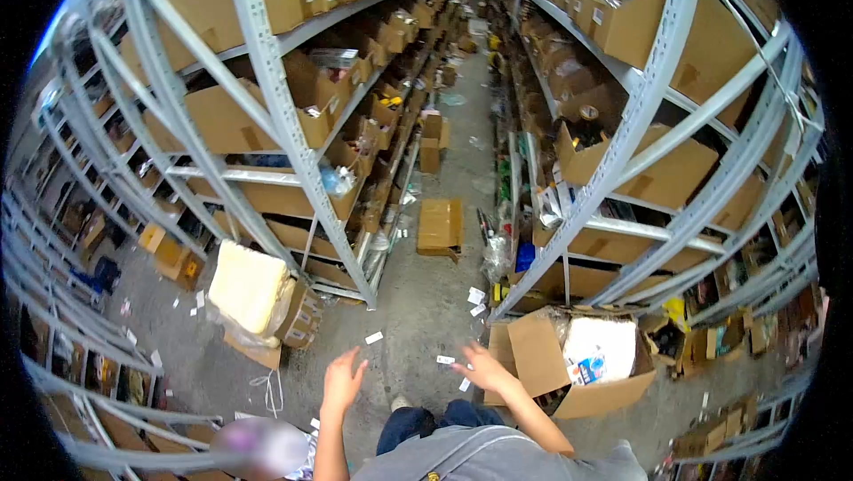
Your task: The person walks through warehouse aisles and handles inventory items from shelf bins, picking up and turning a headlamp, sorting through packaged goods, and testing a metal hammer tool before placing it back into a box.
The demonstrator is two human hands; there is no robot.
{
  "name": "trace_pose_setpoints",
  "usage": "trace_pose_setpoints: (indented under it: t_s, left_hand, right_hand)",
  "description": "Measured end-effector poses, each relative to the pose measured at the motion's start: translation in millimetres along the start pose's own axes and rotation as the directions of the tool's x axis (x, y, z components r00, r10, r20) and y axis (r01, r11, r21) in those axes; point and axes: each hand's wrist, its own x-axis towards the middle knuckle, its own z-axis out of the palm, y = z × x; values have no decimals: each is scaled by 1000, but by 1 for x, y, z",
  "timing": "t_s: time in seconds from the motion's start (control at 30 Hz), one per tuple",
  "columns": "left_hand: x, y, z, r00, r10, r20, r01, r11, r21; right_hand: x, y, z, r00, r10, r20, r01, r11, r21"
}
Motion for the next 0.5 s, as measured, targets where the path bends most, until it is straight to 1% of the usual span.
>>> trace_pose_setpoints:
  t_s: [0.03, 0.1, 0.17, 0.23, 0.3, 0.33, 0.37, 0.4, 0.43, 0.5]
  left_hand:
    - [10, -6, -6, 999, 21, 27, -21, 1000, -1]
    - [34, -15, -19, 997, 21, -68, -25, 998, -64]
    - [46, -31, -10, 995, -47, -84, 34, 988, -150]
    - [54, -40, 3, 992, -125, -19, 117, 964, -240]
    - [59, -48, 26, 992, -116, 50, 124, 969, -212]
    - [64, -47, 33, 993, -96, 63, 107, 971, -215]
    - [68, -48, 45, 986, -78, 144, 110, 967, -229]
    - [75, -40, 44, 972, -65, 225, 119, 964, -239]
    - [85, -33, 43, 970, -56, 238, 116, 963, -245]
    - [105, -22, 48, 949, -5, 317, 79, 972, -220]
  right_hand:
    - [5, -11, 6, 992, -129, 17, 129, 992, 7]
    - [18, -29, 7, 994, -105, -9, 105, 994, 19]
    - [33, -40, 4, 995, -89, -40, 90, 995, 30]
    - [41, -36, -5, 990, -74, -122, 72, 997, -25]
    - [48, -27, -14, 984, -34, -177, 32, 999, -19]
    - [51, -21, -16, 980, -7, -200, -2, 999, -46]
    - [58, -11, -17, 975, 19, -221, -37, 996, -76]
    - [62, -12, -26, 981, 102, -167, -112, 992, -56]
    - [69, -7, -30, 978, 118, -171, -129, 990, -56]
    - [93, 7, -32, 978, 142, -151, -147, 989, -24]
